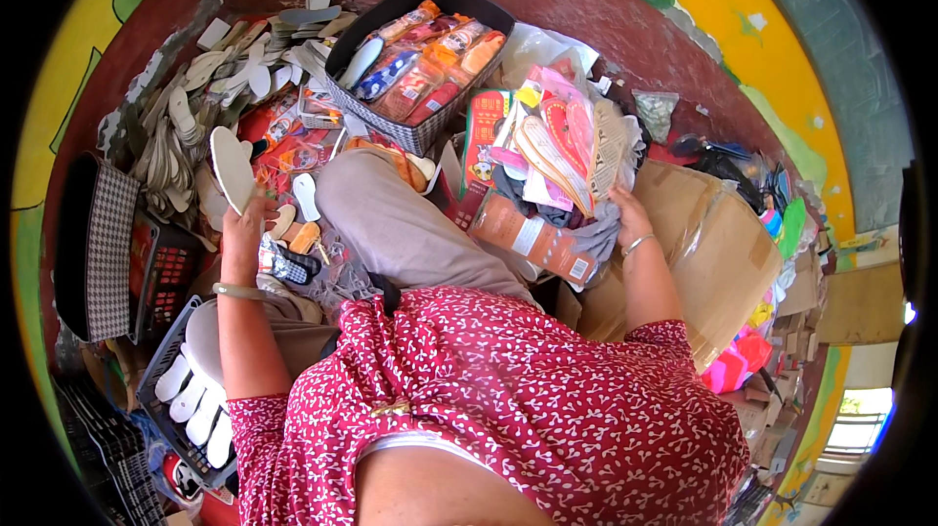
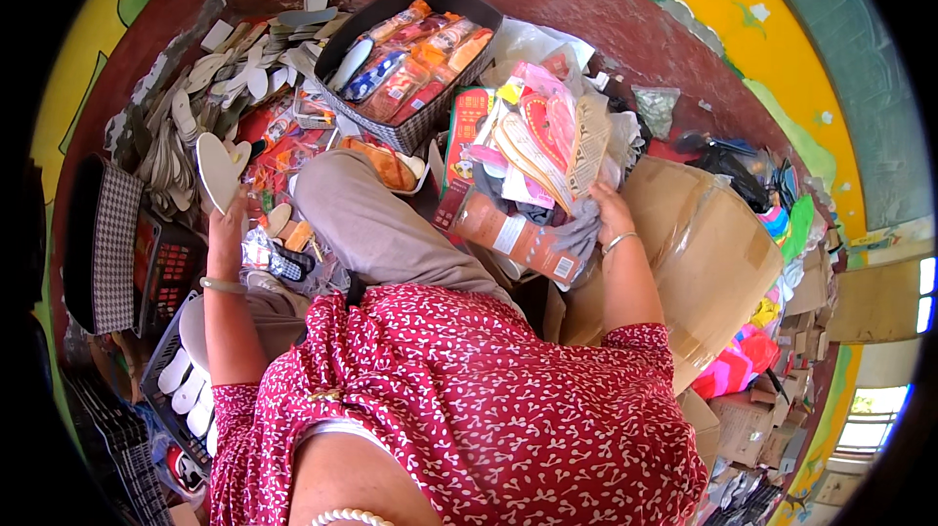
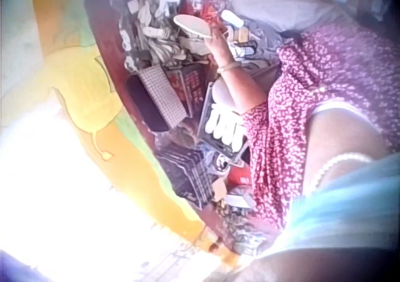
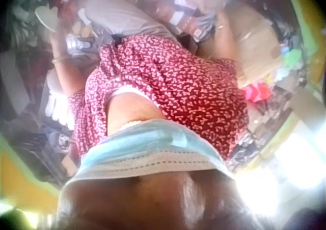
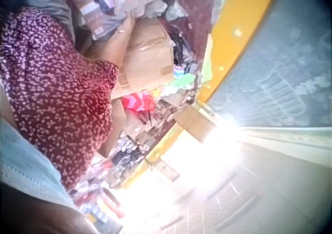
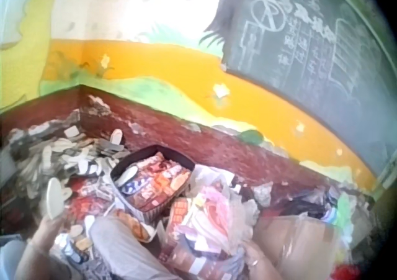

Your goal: The person picks up individual white shoe insoles from the floor, wipes them with a cloth, and places them into a black plastic crate. They also pick up and handle small orange-packaged items, placing them into a different container.

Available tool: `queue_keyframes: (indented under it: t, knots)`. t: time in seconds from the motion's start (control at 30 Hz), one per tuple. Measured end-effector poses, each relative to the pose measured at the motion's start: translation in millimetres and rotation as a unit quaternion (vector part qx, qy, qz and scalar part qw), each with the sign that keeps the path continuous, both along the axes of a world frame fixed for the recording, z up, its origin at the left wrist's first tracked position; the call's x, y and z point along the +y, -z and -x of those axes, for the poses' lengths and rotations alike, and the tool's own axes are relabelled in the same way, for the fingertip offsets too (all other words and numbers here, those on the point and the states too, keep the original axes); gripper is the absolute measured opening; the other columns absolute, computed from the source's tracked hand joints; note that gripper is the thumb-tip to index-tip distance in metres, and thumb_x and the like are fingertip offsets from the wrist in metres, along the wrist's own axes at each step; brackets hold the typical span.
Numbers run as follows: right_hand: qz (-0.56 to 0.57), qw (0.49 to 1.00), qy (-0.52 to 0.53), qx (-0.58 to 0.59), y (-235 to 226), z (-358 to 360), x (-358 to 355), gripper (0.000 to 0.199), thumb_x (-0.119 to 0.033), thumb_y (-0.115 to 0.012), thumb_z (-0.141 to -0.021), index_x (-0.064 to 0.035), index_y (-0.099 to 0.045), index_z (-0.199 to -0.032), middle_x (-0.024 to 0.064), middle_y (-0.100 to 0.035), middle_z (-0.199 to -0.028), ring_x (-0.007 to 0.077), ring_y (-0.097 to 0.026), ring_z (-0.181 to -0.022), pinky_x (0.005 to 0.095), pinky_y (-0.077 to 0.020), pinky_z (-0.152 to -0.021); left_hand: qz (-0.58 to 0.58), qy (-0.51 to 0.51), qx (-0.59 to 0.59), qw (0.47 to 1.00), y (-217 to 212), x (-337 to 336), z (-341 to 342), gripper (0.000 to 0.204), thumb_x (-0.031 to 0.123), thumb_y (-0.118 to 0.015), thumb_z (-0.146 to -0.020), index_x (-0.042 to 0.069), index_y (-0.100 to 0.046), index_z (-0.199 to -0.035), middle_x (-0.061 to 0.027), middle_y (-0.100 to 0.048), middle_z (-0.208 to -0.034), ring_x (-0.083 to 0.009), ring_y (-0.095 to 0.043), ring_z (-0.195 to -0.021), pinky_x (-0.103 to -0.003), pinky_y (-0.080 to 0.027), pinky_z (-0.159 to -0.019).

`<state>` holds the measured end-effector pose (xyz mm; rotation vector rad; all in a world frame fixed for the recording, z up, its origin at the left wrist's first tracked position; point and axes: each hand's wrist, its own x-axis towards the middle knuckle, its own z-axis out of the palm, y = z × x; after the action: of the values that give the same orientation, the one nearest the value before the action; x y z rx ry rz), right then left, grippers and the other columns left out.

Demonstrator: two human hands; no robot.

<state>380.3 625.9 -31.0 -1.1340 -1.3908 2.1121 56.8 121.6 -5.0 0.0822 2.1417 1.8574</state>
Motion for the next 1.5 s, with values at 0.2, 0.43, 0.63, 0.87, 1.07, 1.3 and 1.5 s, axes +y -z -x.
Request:
queue_keyframes:
  t: [0.2, 0.43, 0.63, 0.87, 1.07, 1.3, 1.5]
  knots:
    - [0.040, 0.993, -0.042, -0.101, 6, 7, 7, 0.027, -0.017, -0.057, -0.087, -0.0006, -0.057, -0.108, 0.0100, -0.064, -0.095, 0.0189, -0.062, -0.077, 0.0316, -0.0512, -0.069, 0.002, -0.003, 0.010, 1.000, -4, -5, -3, 0.033, 0.033, -0.057, -0.086, 0.000, -0.059, -0.091, -0.0063, -0.061, -0.075, -0.0124, -0.056, -0.065, -0.026, -0.044, -0.057]
    - [-0.085, 0.968, -0.103, -0.212, -37, -11, 23, 0.027, -0.021, -0.058, -0.086, 0.0013, -0.063, -0.101, 0.0080, -0.065, -0.094, 0.0168, -0.061, -0.081, 0.0292, -0.0477, -0.074, -0.106, 0.011, 0.008, 0.994, -23, -2, -11, 0.034, 0.032, -0.052, -0.090, -0.001, -0.057, -0.098, -0.0083, -0.061, -0.078, -0.0141, -0.058, -0.067, -0.027, -0.046, -0.060]
    - [-0.301, 0.875, -0.342, -0.164, -113, 15, -10, 0.031, -0.026, -0.056, -0.088, 0.0031, -0.064, -0.092, 0.0071, -0.064, -0.080, 0.0144, -0.059, -0.070, 0.0259, -0.0456, -0.067, -0.388, 0.066, -0.148, 0.907, -23, -22, -16, 0.076, 0.064, -0.024, -0.087, 0.000, -0.041, -0.125, -0.0192, -0.059, -0.103, -0.0284, -0.062, -0.085, -0.037, -0.052, -0.068]
    - [-0.225, 0.920, -0.322, -0.004, -171, 141, -135, 0.024, -0.025, -0.058, -0.087, -0.0005, -0.061, -0.086, 0.0032, -0.056, -0.064, 0.0074, -0.050, -0.052, 0.0189, -0.0387, -0.048, -0.520, 0.131, -0.097, 0.838, -49, -26, -21, 0.067, 0.056, -0.029, -0.090, 0.002, -0.034, -0.131, -0.0255, -0.056, -0.108, -0.0330, -0.060, -0.088, -0.039, -0.051, -0.069]
    - [-0.130, 0.887, -0.436, 0.080, -150, 249, -248, 0.025, -0.023, -0.061, -0.085, -0.0002, -0.060, -0.094, 0.0027, -0.058, -0.073, 0.0074, -0.053, -0.060, 0.0181, -0.0402, -0.052, -0.514, 0.123, -0.053, 0.847, -19, -53, -9, 0.061, 0.051, -0.031, -0.092, 0.002, -0.039, -0.127, -0.0211, -0.057, -0.105, -0.0251, -0.060, -0.082, -0.035, -0.050, -0.066]
    - [0.057, 0.789, -0.600, 0.120, -97, 326, -348, 0.042, -0.024, -0.063, -0.083, 0.0031, -0.052, -0.113, 0.0093, -0.063, -0.098, 0.0109, -0.058, -0.089, 0.0216, -0.0448, -0.075, 0.286, -0.083, 0.307, 0.904, -16, -42, -14, 0.078, 0.033, -0.072, -0.073, 0.004, -0.032, -0.133, -0.0172, -0.050, -0.119, -0.0318, -0.053, -0.102, -0.036, -0.043, -0.086]
    - [0.105, 0.823, -0.552, 0.076, -50, 357, -351, 0.022, -0.019, -0.061, -0.085, 0.0003, -0.059, -0.095, 0.0081, -0.064, -0.086, 0.0139, -0.061, -0.072, 0.0257, -0.0492, -0.066, 0.273, -0.118, 0.378, 0.877, -14, -38, -14, 0.077, 0.026, -0.077, -0.068, 0.004, -0.038, -0.130, -0.0170, -0.053, -0.116, -0.0299, -0.054, -0.103, -0.035, -0.043, -0.088]
